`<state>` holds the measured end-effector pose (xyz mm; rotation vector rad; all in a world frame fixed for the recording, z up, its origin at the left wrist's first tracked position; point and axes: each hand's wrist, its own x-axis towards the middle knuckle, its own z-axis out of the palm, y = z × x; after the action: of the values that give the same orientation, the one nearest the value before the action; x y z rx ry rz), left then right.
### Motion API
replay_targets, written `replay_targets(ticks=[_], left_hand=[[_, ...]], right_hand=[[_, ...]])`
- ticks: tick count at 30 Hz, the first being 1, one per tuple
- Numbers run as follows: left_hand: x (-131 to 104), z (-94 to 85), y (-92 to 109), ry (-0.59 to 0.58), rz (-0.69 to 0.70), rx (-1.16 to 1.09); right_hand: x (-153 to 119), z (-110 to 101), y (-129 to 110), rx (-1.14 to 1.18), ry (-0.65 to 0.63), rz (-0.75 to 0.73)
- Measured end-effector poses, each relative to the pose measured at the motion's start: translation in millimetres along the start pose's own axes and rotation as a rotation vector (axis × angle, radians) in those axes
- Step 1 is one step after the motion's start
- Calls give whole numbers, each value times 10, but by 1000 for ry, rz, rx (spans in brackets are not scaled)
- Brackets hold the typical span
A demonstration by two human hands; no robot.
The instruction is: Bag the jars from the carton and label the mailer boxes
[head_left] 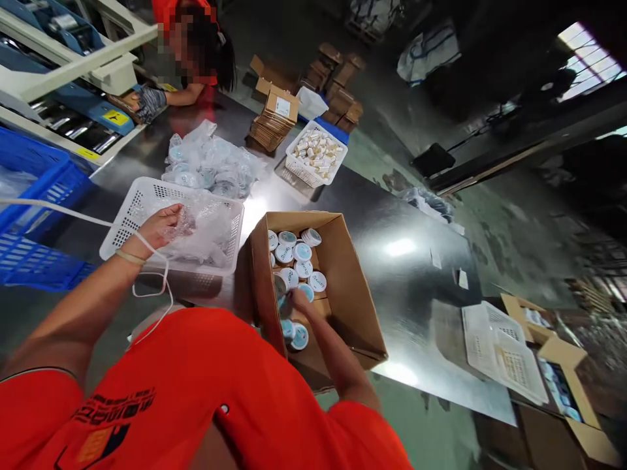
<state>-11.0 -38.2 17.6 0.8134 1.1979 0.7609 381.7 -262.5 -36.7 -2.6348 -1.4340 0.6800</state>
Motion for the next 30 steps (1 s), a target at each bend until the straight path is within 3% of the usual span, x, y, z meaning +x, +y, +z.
replay_targets(ticks=[3,6,7,9,11,13,14,15,17,18,19,20,22,23,24,27,30], left_hand=[[-51,195,-10,-24,-25,-67],[-53,329,-15,-76,-14,-56],[-42,378,-14,-93,-11,-49],[-7,485,0,-127,-13,-12],[39,575,46,-172,-30,50],[87,606,129,-227,-66,128],[108,594,178,-190,-50,202],[126,567,225,-92,17,304],[141,498,294,199,290,521],[132,474,303,282,430,595],[108,471,293,260,521,638],[69,491,262,127,540,663],[-34,601,162,-224,434,726],[-81,677,109,-332,376,751],[-111,752,67,-366,343,752],[-44,855,69,-244,355,570],[220,698,219,-104,475,549]], right_hand=[[327,-272,-163,32,41,18],[373,-437,-548,481,89,-103],[345,-441,-715,707,18,-163],[278,-377,-1059,1071,-255,-262],[241,-255,-1357,1247,-471,-275],[242,-129,-1558,1351,-502,-222],[248,-75,-1620,1394,-460,-185],[250,-27,-1662,1429,-403,-151],[232,50,-1720,1461,-299,-113],[208,84,-1753,1461,-263,-118],[178,116,-1795,1456,-237,-137],[146,147,-1850,1449,-216,-166],[99,192,-1974,1444,-193,-239],[95,198,-2025,1448,-197,-276],[110,186,-2052,1453,-211,-308],[297,11,-1891,1366,-233,-307],[638,-285,-1357,1154,-140,-156]])
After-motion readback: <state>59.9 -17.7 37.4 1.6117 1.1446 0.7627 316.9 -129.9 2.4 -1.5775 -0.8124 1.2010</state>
